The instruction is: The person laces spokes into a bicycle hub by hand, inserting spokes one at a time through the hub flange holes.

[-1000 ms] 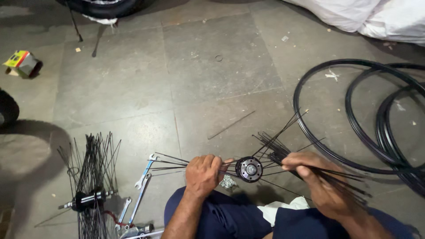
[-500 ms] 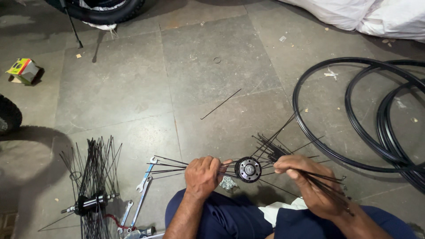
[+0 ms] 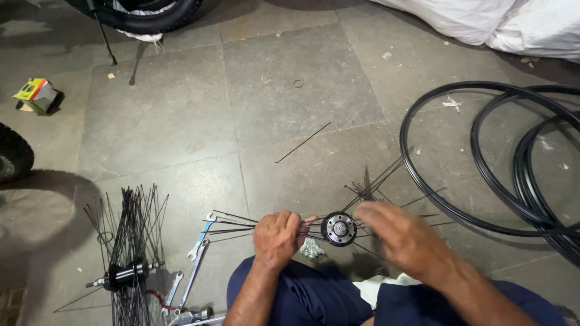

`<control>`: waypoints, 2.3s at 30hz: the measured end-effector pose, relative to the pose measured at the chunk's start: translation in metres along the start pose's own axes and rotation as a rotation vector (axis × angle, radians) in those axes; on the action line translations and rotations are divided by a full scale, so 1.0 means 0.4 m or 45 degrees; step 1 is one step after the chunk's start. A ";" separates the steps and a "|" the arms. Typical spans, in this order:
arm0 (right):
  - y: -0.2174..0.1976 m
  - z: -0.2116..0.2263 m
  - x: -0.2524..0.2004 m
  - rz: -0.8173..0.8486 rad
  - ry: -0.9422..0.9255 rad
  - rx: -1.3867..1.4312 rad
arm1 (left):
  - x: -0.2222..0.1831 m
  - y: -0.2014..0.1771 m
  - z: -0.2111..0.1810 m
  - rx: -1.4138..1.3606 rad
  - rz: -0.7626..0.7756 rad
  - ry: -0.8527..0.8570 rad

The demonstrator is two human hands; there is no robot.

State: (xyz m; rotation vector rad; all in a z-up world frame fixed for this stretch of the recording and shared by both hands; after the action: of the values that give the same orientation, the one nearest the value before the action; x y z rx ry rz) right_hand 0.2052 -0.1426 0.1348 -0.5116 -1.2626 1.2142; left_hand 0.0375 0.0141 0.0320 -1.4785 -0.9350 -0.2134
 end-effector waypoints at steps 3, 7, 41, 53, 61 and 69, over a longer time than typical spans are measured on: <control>-0.051 -0.014 -0.026 -0.290 0.147 0.209 | -0.003 0.002 0.003 -0.012 -0.022 -0.010; -0.118 0.014 -0.059 -0.508 0.484 0.424 | -0.005 0.004 0.008 -0.042 -0.013 -0.030; -0.093 0.034 -0.043 -0.663 0.704 0.695 | 0.004 -0.001 0.004 0.030 -0.099 -0.086; -0.061 0.034 -0.027 -0.517 0.674 0.589 | -0.005 0.004 0.011 0.032 -0.075 -0.103; -0.050 0.045 0.115 0.192 0.634 -0.061 | -0.018 0.023 0.015 0.056 -0.061 -0.091; -0.086 0.026 0.020 -0.482 0.528 0.348 | -0.015 0.030 0.023 0.003 -0.091 -0.125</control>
State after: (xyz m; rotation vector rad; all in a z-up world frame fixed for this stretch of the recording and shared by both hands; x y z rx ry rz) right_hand 0.2085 -0.1506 0.1708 -0.2860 -0.7801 0.8836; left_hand 0.0377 0.0215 0.0178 -1.4648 -1.0678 -0.1934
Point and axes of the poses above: each hand's wrist, its own x-axis towards the middle knuckle, its own y-axis out of the palm, z = x × y, the point moved 4 cm from there along x, towards the middle knuckle, and after that the axes turned 7 degrees about x, right-handed, at the moved point
